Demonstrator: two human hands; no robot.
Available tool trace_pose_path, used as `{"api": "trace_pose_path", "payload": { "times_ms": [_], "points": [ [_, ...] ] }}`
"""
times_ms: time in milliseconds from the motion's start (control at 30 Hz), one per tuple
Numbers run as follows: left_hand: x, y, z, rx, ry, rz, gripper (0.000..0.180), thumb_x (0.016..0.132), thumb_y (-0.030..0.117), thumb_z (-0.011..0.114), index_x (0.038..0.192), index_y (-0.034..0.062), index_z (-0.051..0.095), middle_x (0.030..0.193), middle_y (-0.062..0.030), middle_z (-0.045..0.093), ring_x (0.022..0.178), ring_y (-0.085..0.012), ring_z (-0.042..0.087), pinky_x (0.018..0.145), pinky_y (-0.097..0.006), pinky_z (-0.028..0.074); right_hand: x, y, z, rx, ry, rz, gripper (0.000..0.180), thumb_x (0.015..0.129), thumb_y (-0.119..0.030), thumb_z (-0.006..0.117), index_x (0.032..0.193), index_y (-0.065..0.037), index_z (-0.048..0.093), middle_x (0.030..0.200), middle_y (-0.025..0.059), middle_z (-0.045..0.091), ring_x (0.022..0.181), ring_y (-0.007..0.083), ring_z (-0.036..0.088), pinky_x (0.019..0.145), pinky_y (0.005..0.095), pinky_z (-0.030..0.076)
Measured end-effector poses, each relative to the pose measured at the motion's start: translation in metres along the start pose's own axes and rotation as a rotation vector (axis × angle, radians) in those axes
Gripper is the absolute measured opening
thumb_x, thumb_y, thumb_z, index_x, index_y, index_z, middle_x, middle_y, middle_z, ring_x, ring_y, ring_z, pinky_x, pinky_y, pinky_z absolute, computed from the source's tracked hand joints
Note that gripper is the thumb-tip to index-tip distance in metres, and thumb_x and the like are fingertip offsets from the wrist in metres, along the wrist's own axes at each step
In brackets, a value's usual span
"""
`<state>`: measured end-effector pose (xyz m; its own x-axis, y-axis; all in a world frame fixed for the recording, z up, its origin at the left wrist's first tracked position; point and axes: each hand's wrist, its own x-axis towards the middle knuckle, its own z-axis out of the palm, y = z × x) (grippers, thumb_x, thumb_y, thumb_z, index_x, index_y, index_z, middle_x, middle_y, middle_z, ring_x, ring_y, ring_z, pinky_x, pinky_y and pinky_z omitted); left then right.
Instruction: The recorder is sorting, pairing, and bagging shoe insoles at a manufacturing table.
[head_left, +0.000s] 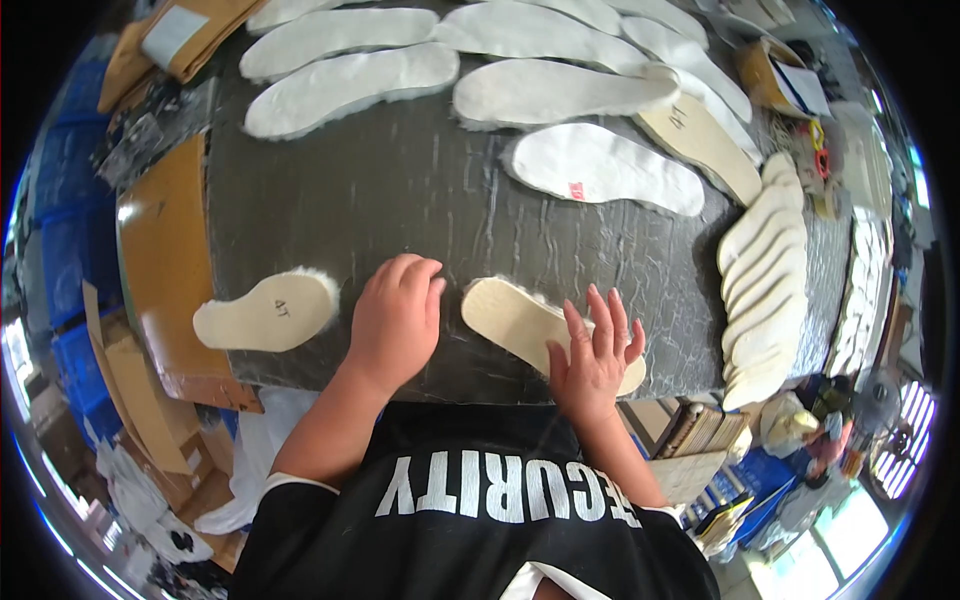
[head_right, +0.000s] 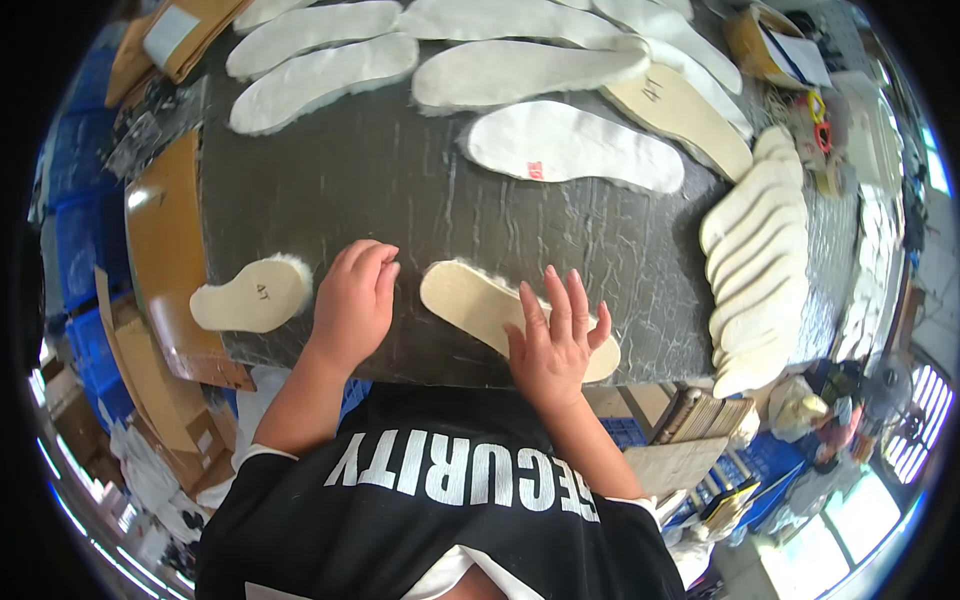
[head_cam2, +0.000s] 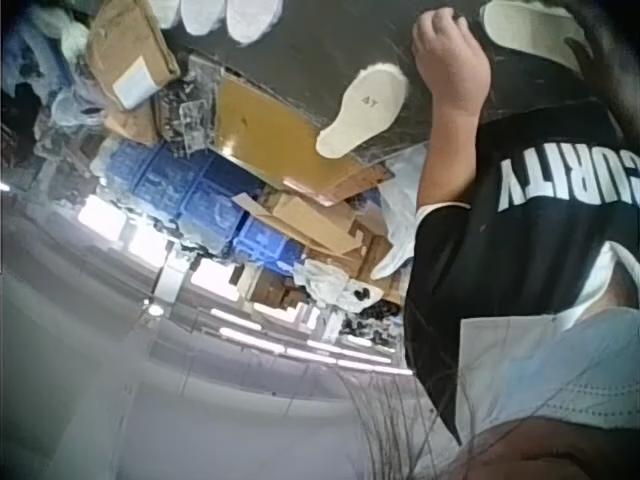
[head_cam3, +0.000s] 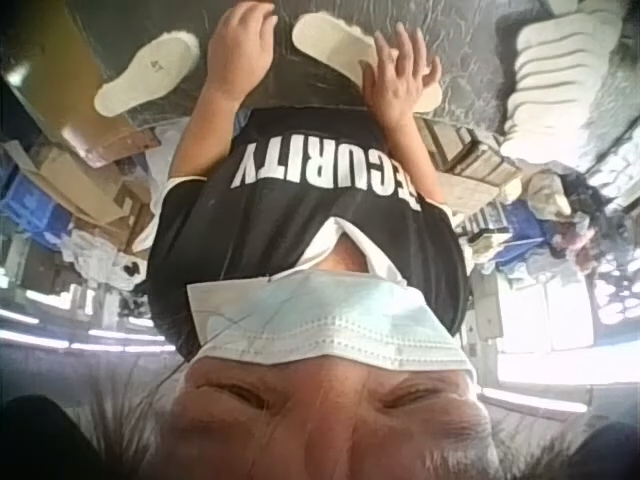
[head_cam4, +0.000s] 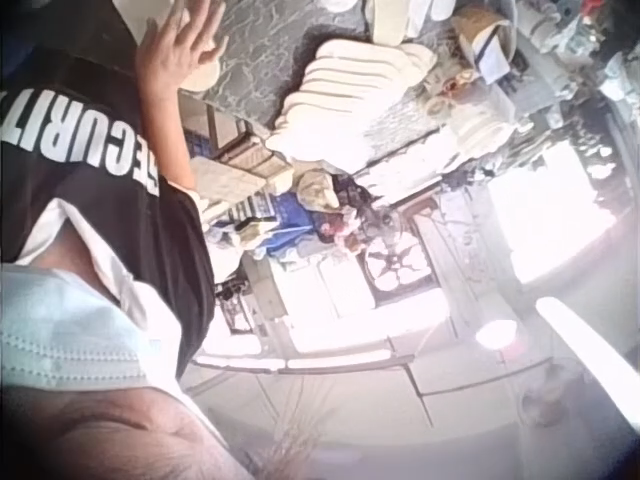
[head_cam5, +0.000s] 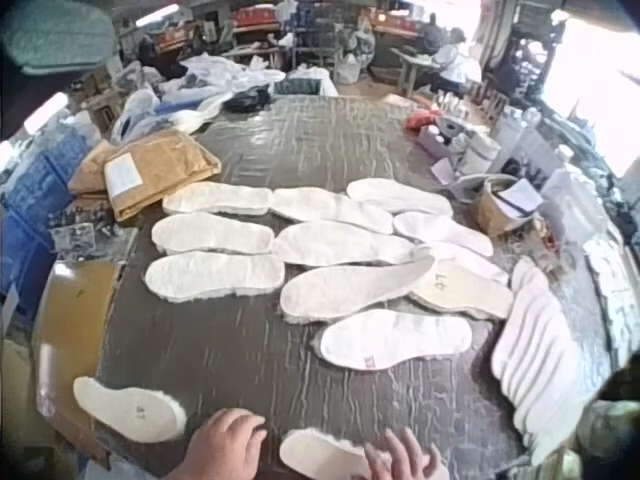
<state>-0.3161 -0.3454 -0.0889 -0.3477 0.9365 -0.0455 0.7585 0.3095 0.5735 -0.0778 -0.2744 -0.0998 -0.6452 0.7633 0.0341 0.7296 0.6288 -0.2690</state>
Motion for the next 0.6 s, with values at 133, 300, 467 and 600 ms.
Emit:
{"api": "trace_pose_path", "payload": {
  "times_ms": [133,300,467,600],
  "points": [
    [-0.003,0.034,0.002,0.055,-0.205,0.465,0.055,0.078,0.029,0.069,0.122,0.0002,0.055,0.137,-0.0105,0.048,0.131,-0.0267,0.040,0.108,-0.048,0.026,-0.015,0.000,-0.003,-0.053,-0.088,-0.049,0.083,0.071,-0.059,0.064,0.135,-0.008,0.049,0.151,0.0116,0.030,0.142,0.0354,0.020,0.110,0.0605,-0.001],
    [0.006,0.029,0.020,0.065,-0.253,0.448,0.052,0.078,0.029,0.069,0.120,0.0010,0.057,0.134,-0.0094,0.051,0.129,-0.0264,0.042,0.108,-0.050,0.026,-0.005,0.006,-0.012,0.078,-0.117,0.053,0.063,0.074,-0.042,0.069,0.124,-0.007,0.055,0.136,0.0098,0.047,0.131,0.0327,0.036,0.107,0.0553,0.015],
    [0.020,0.037,0.023,-0.041,-0.198,0.452,0.030,0.078,0.013,0.068,0.106,0.0043,0.061,0.115,-0.0081,0.059,0.111,-0.0269,0.053,0.101,-0.048,0.034,0.017,0.008,-0.011,0.276,0.055,0.031,0.028,0.074,-0.017,0.070,0.100,-0.011,0.062,0.103,0.0029,0.059,0.098,0.0239,0.052,0.087,0.0442,0.033],
    [0.029,0.035,0.018,-0.182,-0.112,0.292,0.016,0.082,0.002,0.062,0.098,0.0019,0.061,0.102,-0.0102,0.060,0.092,-0.0258,0.057,0.083,-0.038,0.045,0.023,0.011,-0.010,0.334,-0.028,0.031,0.032,0.071,-0.020,0.074,0.099,-0.012,0.062,0.105,0.0033,0.058,0.100,0.0253,0.052,0.087,0.0445,0.033]
  ]
}}
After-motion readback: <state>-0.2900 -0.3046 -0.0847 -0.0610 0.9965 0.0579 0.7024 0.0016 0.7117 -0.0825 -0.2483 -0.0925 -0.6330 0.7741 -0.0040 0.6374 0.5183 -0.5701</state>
